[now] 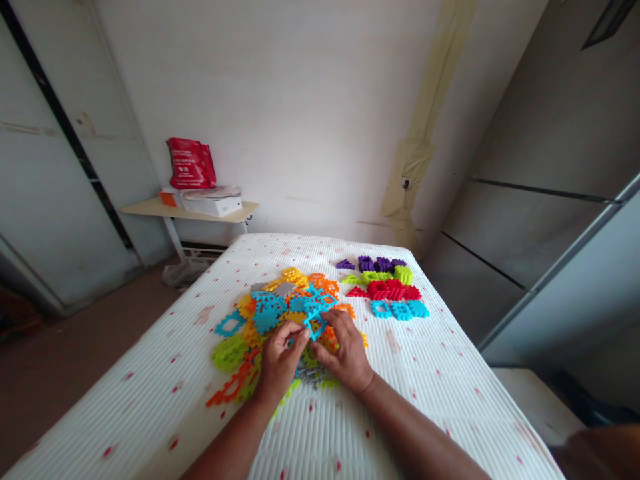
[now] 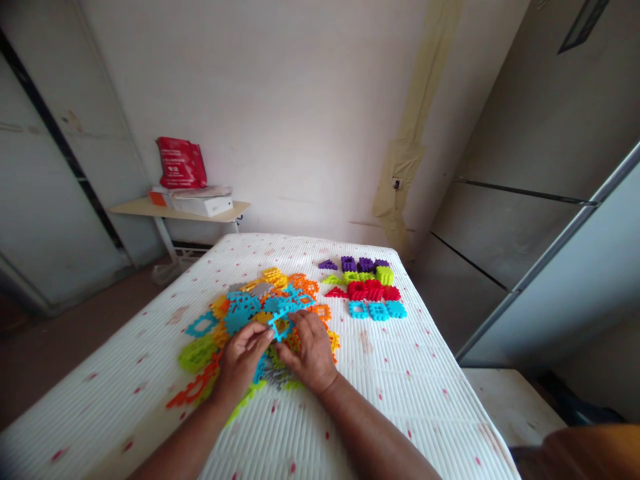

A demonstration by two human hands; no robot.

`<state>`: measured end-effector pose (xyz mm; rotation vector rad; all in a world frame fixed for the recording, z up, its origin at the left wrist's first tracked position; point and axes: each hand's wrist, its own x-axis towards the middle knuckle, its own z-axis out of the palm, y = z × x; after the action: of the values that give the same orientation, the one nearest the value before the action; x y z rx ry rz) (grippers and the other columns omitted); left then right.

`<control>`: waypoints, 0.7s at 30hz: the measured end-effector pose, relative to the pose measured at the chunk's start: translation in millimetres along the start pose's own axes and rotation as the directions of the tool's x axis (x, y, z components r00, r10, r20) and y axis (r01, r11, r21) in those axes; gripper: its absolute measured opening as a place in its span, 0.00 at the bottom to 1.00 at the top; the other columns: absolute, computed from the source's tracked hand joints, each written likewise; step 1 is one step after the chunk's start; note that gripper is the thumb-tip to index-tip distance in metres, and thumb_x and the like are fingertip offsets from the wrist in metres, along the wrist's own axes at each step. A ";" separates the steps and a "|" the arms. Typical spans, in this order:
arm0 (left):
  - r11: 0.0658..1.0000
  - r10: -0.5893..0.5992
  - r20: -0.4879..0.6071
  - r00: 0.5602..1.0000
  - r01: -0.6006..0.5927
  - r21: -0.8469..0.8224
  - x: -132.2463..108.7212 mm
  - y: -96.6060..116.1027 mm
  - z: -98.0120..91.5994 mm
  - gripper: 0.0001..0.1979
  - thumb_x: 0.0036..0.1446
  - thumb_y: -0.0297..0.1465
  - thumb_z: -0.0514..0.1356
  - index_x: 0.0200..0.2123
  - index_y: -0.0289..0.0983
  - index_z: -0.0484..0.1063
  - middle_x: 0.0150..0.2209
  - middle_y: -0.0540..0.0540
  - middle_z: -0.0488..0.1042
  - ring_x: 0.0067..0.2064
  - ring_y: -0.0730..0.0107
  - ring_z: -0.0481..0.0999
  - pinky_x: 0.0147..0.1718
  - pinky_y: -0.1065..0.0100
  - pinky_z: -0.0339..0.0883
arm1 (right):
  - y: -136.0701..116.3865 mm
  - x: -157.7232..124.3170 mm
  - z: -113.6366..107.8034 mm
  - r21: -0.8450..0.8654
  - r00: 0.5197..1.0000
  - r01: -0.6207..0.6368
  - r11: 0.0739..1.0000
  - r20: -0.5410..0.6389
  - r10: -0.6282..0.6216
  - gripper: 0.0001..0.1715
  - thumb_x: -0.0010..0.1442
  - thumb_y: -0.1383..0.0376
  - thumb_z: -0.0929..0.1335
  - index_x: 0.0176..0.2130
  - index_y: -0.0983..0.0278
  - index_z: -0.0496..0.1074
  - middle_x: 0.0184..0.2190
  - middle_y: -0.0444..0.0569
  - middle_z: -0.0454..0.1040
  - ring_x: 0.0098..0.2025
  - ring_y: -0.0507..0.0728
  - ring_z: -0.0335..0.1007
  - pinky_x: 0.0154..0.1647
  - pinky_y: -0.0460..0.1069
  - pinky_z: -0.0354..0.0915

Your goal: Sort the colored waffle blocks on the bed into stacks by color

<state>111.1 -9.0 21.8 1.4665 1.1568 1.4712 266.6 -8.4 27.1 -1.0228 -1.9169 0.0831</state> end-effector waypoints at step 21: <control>0.987 0.047 -0.303 0.952 0.002 0.162 12.0 5.3 -28.3 0.15 0.52 0.43 0.56 0.28 0.36 0.73 0.22 0.49 0.72 0.29 0.68 0.73 0.30 0.71 0.67 | 84.2 9.3 -69.7 -0.706 0.898 -0.404 0.581 -0.184 0.399 0.19 0.55 0.54 0.66 0.41 0.64 0.73 0.39 0.54 0.73 0.45 0.63 0.63 0.42 0.54 0.55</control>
<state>82.6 -2.0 32.5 1.3917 1.4792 1.6983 369.2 29.3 36.0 -1.9999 -1.6737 -0.4828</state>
